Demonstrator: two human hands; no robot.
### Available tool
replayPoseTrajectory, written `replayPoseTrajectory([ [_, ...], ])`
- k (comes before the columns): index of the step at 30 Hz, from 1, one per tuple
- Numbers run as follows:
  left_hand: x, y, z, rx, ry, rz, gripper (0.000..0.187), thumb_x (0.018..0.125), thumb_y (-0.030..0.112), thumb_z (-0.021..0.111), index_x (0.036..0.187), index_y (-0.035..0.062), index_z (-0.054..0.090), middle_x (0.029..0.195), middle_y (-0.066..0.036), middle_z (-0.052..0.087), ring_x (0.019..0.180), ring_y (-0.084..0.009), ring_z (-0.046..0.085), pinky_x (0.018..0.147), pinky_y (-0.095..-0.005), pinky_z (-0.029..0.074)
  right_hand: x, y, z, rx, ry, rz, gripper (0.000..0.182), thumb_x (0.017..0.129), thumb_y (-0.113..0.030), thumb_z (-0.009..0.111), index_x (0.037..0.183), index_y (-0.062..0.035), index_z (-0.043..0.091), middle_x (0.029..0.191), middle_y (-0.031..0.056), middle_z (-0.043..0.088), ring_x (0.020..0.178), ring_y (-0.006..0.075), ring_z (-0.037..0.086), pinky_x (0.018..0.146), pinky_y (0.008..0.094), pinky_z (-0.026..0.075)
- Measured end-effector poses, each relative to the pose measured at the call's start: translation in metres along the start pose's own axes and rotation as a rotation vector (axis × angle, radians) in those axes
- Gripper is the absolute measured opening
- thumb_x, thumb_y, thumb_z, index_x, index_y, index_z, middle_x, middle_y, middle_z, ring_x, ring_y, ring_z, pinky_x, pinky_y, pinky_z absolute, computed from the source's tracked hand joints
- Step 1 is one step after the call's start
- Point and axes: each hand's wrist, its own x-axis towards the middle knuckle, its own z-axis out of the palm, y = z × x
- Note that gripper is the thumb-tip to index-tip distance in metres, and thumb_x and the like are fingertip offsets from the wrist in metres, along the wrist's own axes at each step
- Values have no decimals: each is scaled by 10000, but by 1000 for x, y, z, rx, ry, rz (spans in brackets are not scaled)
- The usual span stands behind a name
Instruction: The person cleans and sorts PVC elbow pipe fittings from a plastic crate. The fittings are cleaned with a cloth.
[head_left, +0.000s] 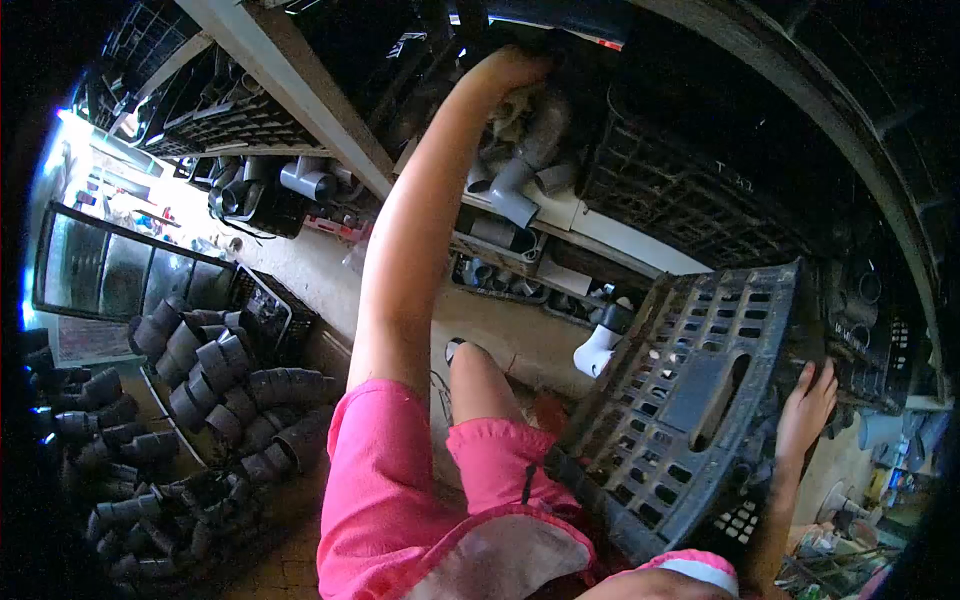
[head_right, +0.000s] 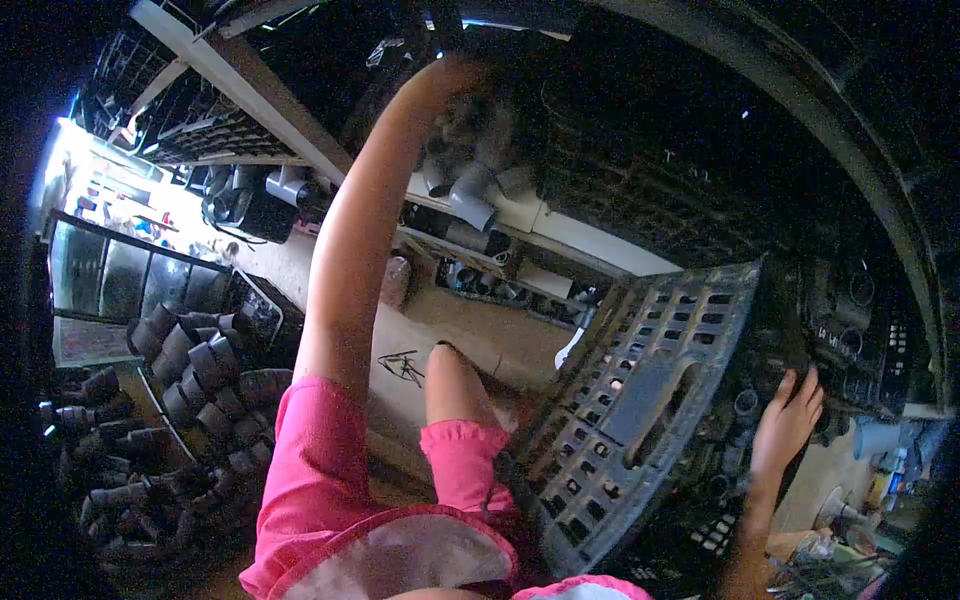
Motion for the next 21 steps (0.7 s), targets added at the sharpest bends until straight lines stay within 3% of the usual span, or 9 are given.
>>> replayPoseTrajectory([
  [4,46,1,31,-81,-150,-146,461,868,348,657,1215,45,650,1128,-169,678,1057,-312,633,897,-452,492,-2,-15,-2,-11,-15,20,629,1003,-542,365,1310,-13,511,1122,294,533,1008,473,510,888,533,413],
  [10,62,-4,63,-145,-172,-287,465,866,355,666,1241,80,641,1204,-168,654,1098,-332,623,913,-495,499,3,-19,-1,33,-68,55,624,1008,-518,364,1334,-1,490,1157,292,508,1067,457,468,928,540,371],
  [18,42,9,70,125,-108,-236,453,864,346,653,1243,98,646,1219,-166,654,1110,-326,628,930,-491,504,0,-20,-3,-5,-82,45,599,1015,-473,359,1344,15,472,1188,292,505,1094,450,461,943,544,369],
  [21,83,-26,109,175,-101,-248,443,864,358,641,1228,106,661,1245,-165,640,1107,-332,628,939,-488,497,1,-18,1,-4,-26,4,606,1014,-479,355,1321,27,483,1164,288,515,1070,448,472,925,544,379],
])
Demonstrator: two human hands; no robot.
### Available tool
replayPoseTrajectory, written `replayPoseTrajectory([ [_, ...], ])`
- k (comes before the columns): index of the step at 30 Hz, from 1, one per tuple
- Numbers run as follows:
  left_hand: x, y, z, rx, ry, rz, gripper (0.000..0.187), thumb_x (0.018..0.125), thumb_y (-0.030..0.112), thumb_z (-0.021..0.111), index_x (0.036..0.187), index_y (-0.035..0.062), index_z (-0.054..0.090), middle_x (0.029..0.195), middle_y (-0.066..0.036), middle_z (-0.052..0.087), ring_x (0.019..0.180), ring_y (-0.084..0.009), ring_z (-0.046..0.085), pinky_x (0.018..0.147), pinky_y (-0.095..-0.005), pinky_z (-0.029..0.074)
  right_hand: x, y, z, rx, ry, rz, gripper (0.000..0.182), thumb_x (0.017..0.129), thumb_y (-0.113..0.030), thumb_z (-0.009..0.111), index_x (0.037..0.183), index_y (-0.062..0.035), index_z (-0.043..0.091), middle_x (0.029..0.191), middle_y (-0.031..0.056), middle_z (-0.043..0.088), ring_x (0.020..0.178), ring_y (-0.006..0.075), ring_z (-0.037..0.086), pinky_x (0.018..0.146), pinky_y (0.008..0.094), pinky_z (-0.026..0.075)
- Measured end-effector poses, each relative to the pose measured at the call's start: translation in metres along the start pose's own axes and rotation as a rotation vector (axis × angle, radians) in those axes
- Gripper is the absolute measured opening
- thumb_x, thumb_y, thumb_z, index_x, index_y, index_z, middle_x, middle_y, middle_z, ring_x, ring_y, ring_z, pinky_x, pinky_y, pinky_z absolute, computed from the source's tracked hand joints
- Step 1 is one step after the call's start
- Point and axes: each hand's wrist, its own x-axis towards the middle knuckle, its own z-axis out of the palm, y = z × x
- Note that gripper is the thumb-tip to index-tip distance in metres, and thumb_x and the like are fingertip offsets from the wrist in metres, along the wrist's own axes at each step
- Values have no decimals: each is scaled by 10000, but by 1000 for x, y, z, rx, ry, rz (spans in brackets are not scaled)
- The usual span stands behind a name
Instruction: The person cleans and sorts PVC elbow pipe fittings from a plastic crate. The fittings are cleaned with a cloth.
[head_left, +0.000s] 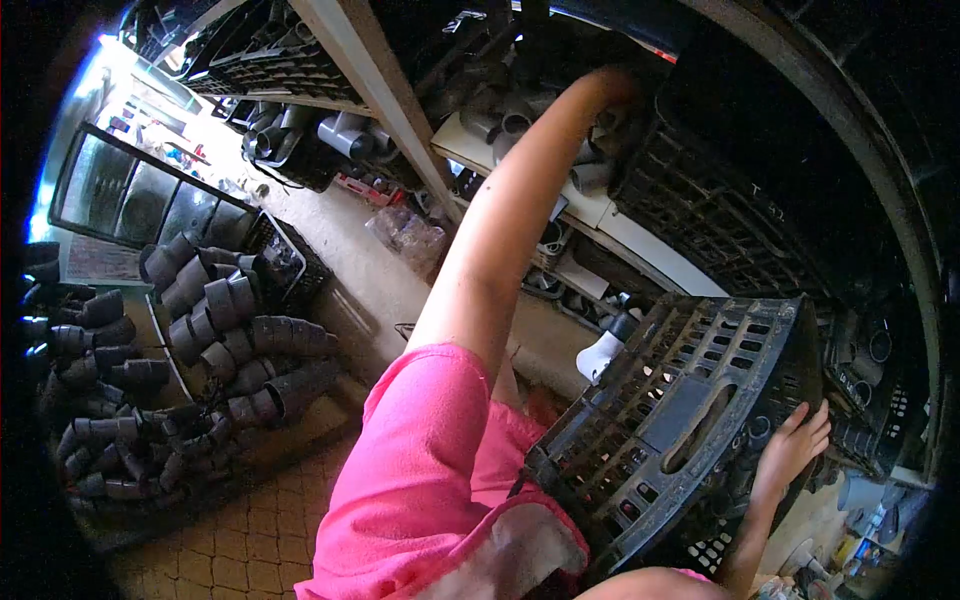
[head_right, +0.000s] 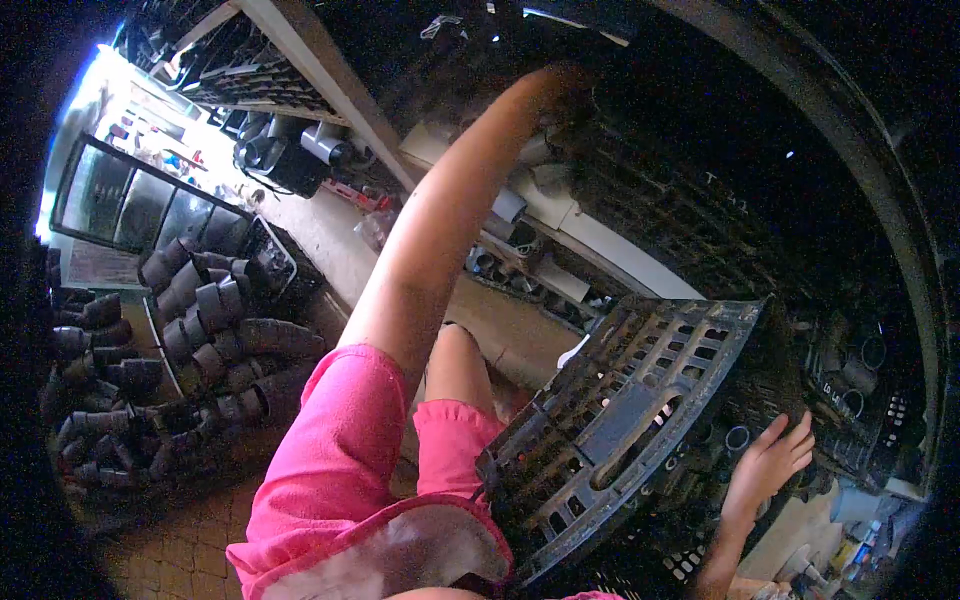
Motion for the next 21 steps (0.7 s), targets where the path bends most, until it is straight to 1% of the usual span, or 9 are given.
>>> replayPoseTrajectory([
  [3,39,-15,32,156,24,38,440,866,376,631,1212,108,671,1269,-163,627,1111,-333,626,948,-479,491,0,7,9,-36,39,-62,583,1012,-459,377,1300,34,492,1138,277,523,1035,435,480,899,536,387],
  [6,26,-13,32,383,131,111,439,871,396,626,1187,96,678,1264,-161,629,1118,-332,624,954,-456,492,-1,2,8,-37,70,-71,551,1006,-437,408,1290,26,500,1112,267,522,993,423,481,878,526,390],
  [9,-72,29,-22,187,323,23,420,871,392,625,1144,79,690,1198,-163,660,1090,-351,635,941,-443,499,0,6,14,-62,121,-104,525,1000,-417,431,1275,24,506,1097,260,520,968,419,480,865,521,392],
  [12,-148,57,-59,-239,545,-15,406,849,370,646,1089,48,702,1103,-191,686,1022,-376,653,891,-444,511,0,7,14,-51,130,-105,515,1003,-412,428,1259,28,511,1082,258,516,962,416,477,849,527,392],
  [13,-204,59,-77,-387,653,31,404,832,358,664,1068,32,705,1066,-208,691,990,-382,660,864,-442,517,0,9,14,-59,122,-94,512,1006,-409,426,1254,31,510,1078,256,516,961,415,477,843,527,393],
  [14,-235,43,-76,-403,927,169,395,810,338,695,1039,16,704,1015,-223,695,958,-355,672,841,-421,521,0,8,15,-66,115,-77,508,1009,-405,423,1249,34,510,1074,254,515,960,413,476,836,527,393],
  [15,-281,24,-73,-410,1050,110,392,824,307,700,1071,3,688,1031,-210,694,956,-329,671,856,-392,518,0,8,16,-70,115,-62,505,1011,-402,421,1244,37,509,1070,251,514,959,412,476,830,527,393],
  [18,-353,-66,9,-715,864,-339,420,973,291,566,1190,-68,577,1161,-153,651,955,-277,651,859,-403,511,0,13,20,-78,126,-86,506,1020,-399,412,1253,42,494,1079,255,501,956,410,472,827,525,389],
  [21,-348,-156,177,-1848,402,-833,510,964,462,501,1136,-11,579,1116,-141,657,950,-289,649,789,-433,530,-5,8,22,-113,182,-190,466,1029,-398,401,1216,19,491,1057,235,497,929,384,466,806,506,381],
])
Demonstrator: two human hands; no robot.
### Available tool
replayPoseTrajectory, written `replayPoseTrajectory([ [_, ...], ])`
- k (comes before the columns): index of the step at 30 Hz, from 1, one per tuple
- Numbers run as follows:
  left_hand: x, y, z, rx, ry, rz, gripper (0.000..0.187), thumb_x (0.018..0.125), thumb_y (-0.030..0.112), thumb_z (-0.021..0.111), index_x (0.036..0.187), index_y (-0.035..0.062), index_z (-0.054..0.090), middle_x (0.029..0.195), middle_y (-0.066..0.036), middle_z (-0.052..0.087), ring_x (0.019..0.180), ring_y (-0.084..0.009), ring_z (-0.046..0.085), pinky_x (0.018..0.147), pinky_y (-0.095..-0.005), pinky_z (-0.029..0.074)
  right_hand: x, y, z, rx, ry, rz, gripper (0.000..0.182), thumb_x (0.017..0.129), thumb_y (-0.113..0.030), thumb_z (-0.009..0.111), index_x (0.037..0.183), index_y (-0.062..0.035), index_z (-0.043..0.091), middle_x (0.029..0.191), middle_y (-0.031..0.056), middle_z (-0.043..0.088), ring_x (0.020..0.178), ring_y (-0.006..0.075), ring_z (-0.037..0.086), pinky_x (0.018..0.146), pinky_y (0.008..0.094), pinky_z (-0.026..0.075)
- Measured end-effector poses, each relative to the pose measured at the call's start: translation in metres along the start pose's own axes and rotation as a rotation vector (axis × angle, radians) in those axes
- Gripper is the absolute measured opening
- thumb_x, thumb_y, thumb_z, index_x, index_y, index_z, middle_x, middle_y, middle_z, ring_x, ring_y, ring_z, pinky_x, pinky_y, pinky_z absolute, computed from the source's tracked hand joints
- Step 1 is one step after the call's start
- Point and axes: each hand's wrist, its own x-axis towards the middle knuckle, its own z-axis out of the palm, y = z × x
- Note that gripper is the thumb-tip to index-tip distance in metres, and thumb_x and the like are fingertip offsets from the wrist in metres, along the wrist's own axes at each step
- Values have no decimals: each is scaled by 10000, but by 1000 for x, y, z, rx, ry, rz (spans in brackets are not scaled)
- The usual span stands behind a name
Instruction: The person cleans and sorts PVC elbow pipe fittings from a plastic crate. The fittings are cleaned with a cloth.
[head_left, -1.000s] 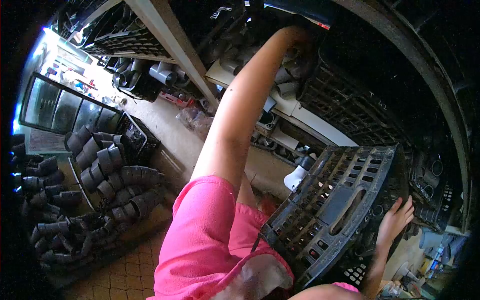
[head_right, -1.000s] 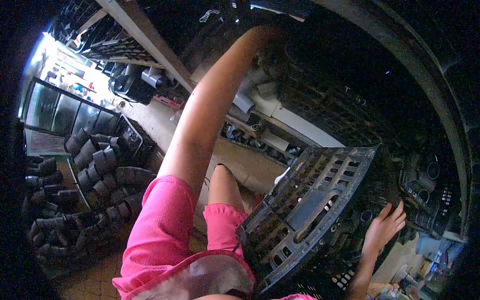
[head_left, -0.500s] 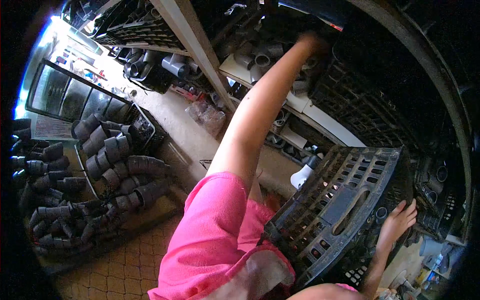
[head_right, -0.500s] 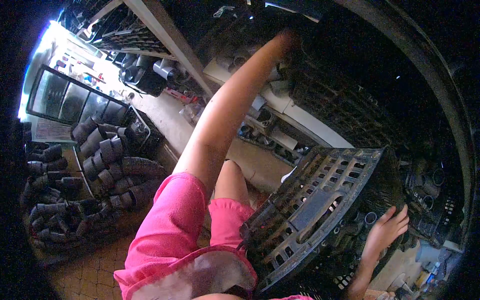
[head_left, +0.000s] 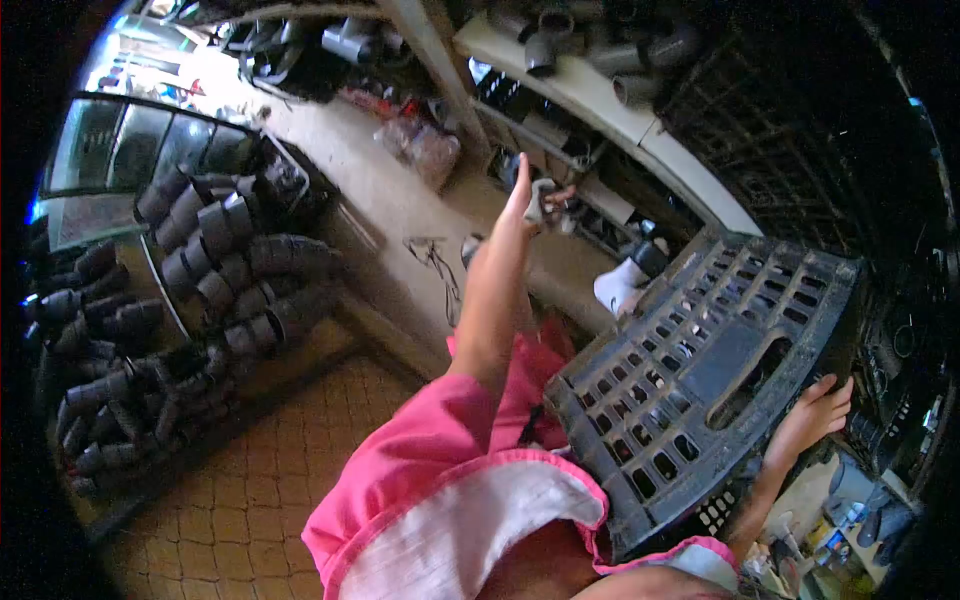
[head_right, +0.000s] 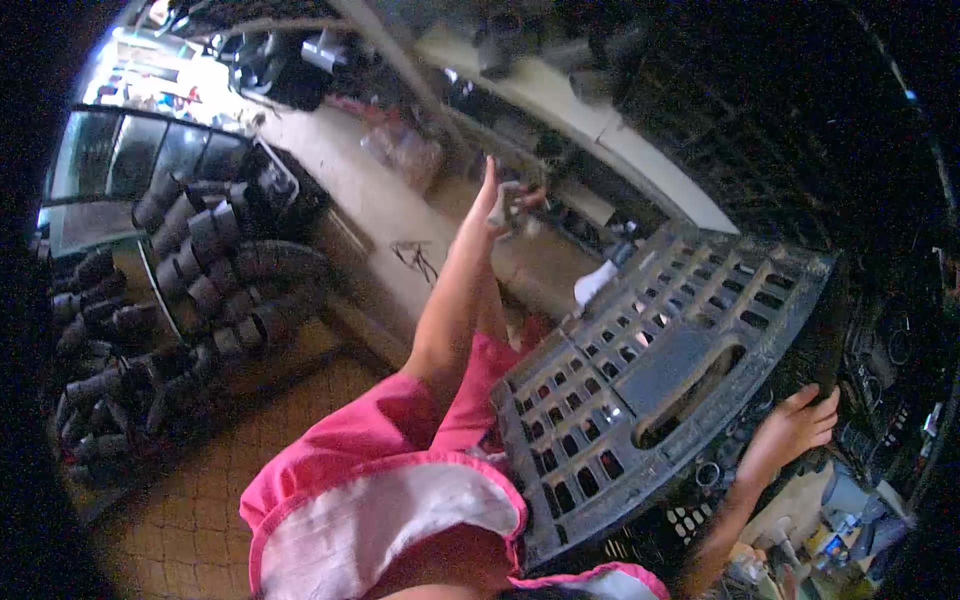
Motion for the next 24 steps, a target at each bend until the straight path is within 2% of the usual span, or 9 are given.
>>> replayPoseTrajectory([
  [1,30,-34,-18,-249,-22,-177,544,961,519,480,1117,8,579,1101,-137,659,949,-293,649,766,-442,536,5,2,0,-21,32,-38,453,1032,-398,398,1203,12,490,1050,229,495,921,376,464,800,500,378],
  [3,26,-68,-21,-66,137,78,435,957,457,490,1088,55,594,1027,-112,657,843,-250,631,677,-429,528,7,2,-9,7,5,-10,419,1038,-394,385,1186,-14,478,1050,197,488,913,350,462,782,481,374],
  [4,33,-79,-36,92,322,2,363,958,404,482,1052,92,643,969,-72,646,742,-220,586,624,-398,510,7,3,-7,35,5,-20,425,1037,-401,384,1196,-16,473,1062,193,485,915,345,463,783,482,374],
  [10,-46,-65,-81,174,109,-113,312,940,365,535,975,117,721,840,3,627,702,-147,544,610,-313,458,4,-3,-8,232,137,-191,404,887,-452,489,1055,-85,464,958,124,471,829,295,442,727,439,377],
  [13,-26,-87,-98,601,112,73,345,922,382,530,987,103,721,853,-18,639,706,-149,564,633,-325,483,-2,-37,-3,374,28,-381,402,797,-480,552,965,-125,461,888,85,465,776,269,428,693,413,379],
  [17,18,-148,-141,1307,388,-102,378,828,306,592,1079,44,698,1125,-176,687,1020,-301,675,837,-373,530,-46,-134,38,424,-327,-769,417,677,-516,636,845,-178,458,796,32,456,705,233,411,647,378,382],
  [18,25,-153,-158,1402,210,-273,416,808,290,604,1149,63,677,1249,-185,637,1141,-338,628,920,-407,515,-60,-165,59,374,-415,-899,423,647,-525,657,815,-192,457,772,19,454,688,224,406,636,369,383],
  [21,29,-151,-184,1587,196,-277,387,796,290,661,1145,126,697,1225,-110,664,1104,-292,654,883,-449,535,-109,-252,140,53,-535,-1320,449,557,-552,720,724,-231,454,703,-20,448,635,198,393,601,343,385],
  [24,63,-162,-207,1688,277,-267,346,886,316,580,1146,125,706,1187,-175,663,1044,-323,668,833,-417,539,-147,-310,227,-504,-331,-1801,483,467,-579,784,634,-271,451,633,-59,442,582,171,379,567,317,387],
])
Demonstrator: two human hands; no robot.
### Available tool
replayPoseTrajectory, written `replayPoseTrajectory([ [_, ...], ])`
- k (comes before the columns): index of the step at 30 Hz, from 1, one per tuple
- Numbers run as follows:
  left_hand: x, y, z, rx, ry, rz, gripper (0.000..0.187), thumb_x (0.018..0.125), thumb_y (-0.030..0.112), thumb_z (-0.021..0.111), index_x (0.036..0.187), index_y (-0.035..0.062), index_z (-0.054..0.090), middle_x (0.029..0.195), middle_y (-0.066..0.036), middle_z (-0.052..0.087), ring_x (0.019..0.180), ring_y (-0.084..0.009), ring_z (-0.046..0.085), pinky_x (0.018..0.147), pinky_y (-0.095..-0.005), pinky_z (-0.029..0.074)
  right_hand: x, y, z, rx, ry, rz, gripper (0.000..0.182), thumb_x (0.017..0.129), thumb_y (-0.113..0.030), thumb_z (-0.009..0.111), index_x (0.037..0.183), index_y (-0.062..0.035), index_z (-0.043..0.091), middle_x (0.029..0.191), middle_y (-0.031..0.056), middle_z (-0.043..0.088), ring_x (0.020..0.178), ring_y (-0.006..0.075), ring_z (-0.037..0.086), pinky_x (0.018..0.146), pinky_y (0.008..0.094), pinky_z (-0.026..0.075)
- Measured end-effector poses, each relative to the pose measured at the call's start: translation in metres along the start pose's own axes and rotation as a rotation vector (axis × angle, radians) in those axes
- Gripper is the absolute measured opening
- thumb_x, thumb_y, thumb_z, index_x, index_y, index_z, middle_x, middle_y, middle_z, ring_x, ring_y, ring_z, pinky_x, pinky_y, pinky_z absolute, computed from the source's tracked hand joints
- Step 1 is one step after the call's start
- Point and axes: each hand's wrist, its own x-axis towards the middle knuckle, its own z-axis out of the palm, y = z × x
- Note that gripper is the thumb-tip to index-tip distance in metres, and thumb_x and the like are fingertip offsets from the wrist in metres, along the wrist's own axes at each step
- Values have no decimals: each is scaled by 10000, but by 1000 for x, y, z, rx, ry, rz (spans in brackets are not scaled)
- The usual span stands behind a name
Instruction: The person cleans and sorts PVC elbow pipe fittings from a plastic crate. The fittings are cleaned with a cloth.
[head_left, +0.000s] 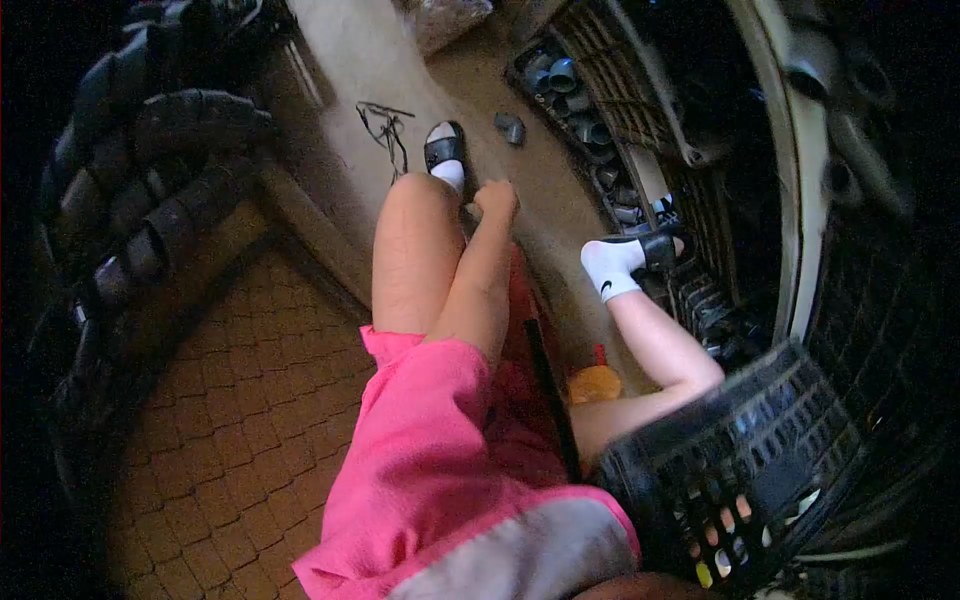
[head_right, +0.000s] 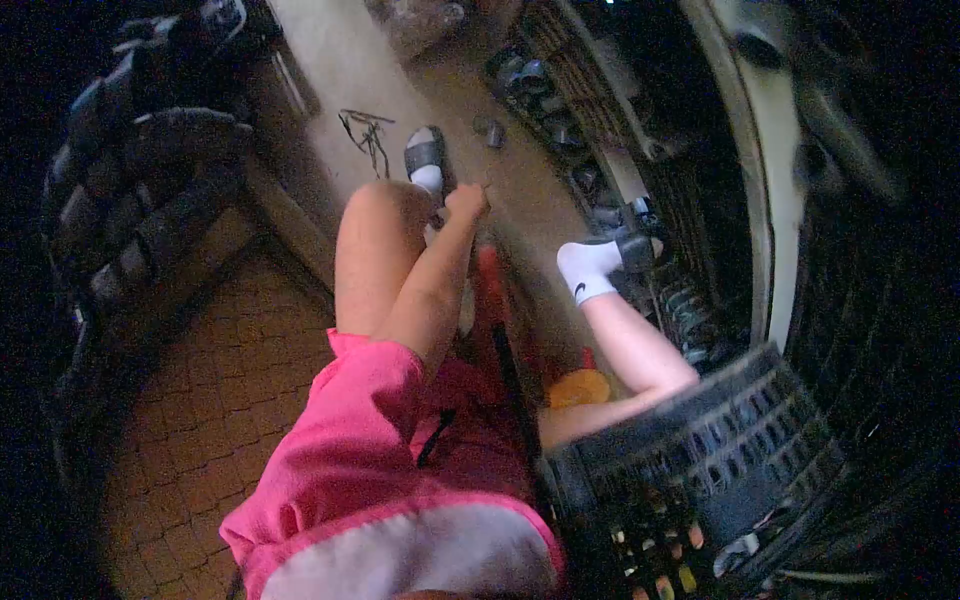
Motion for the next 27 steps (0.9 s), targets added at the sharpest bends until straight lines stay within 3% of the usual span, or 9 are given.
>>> replayPoseTrajectory([
  [6,86,6,24,-200,68,-130,399,963,309,466,1269,111,627,1369,-205,531,1066,-369,646,849,-467,521,47,-8,60,-644,-43,-336,528,321,-619,884,488,-337,470,518,-118,455,489,130,373,508,282,395],
  [9,113,16,17,-374,109,-200,412,917,341,544,1265,133,618,1262,-212,580,1039,-390,653,859,-491,525,50,-10,58,-779,-43,-382,459,331,-604,870,501,-335,539,519,-99,524,474,138,423,501,306,408],
  [12,181,8,66,-496,-9,-247,539,844,402,636,1319,158,571,1179,-208,653,1059,-387,645,898,-467,521,56,-23,64,-3,-333,-44,342,422,-497,855,579,-289,634,592,-58,624,499,151,515,523,319,437],
  [14,181,5,57,-677,62,-166,614,803,412,670,1334,123,562,1157,-187,677,1076,-341,646,911,-425,518,57,-27,70,2,-346,-75,329,458,-479,836,623,-279,634,626,-48,627,523,156,521,545,317,442],
  [17,213,8,79,-1026,-67,-225,557,835,350,682,1323,103,579,1119,-158,688,978,-284,656,862,-405,518,62,-31,82,-125,-324,-173,312,512,-454,807,688,-264,632,677,-33,631,558,162,530,579,314,450],
  [19,283,-2,167,-1531,60,-94,467,860,302,687,1268,86,624,1081,-134,693,923,-235,640,824,-383,513,63,-33,90,-390,-289,-288,302,549,-436,788,732,-254,632,711,-22,633,582,166,537,601,312,455],
  [21,282,-1,175,-1602,66,-229,364,874,267,694,1178,67,676,1029,-117,701,875,-203,637,792,-364,511,59,-33,98,-989,-169,-473,293,585,-419,769,775,-244,631,745,-12,636,606,170,543,623,310,461],
  [23,245,16,117,-1565,126,-419,271,869,226,698,1083,59,714,968,-106,711,831,-195,642,758,-354,512,62,-27,92,-1536,-10,-602,286,621,-402,750,819,-234,630,779,-2,638,630,175,549,645,308,466],
  [27,191,60,55,-1601,374,-608,174,808,126,684,968,106,748,926,-115,728,848,-271,675,780,-372,521,54,-35,92,-1883,71,-650,275,694,-367,711,906,-214,629,847,18,643,677,183,561,689,304,477],
])
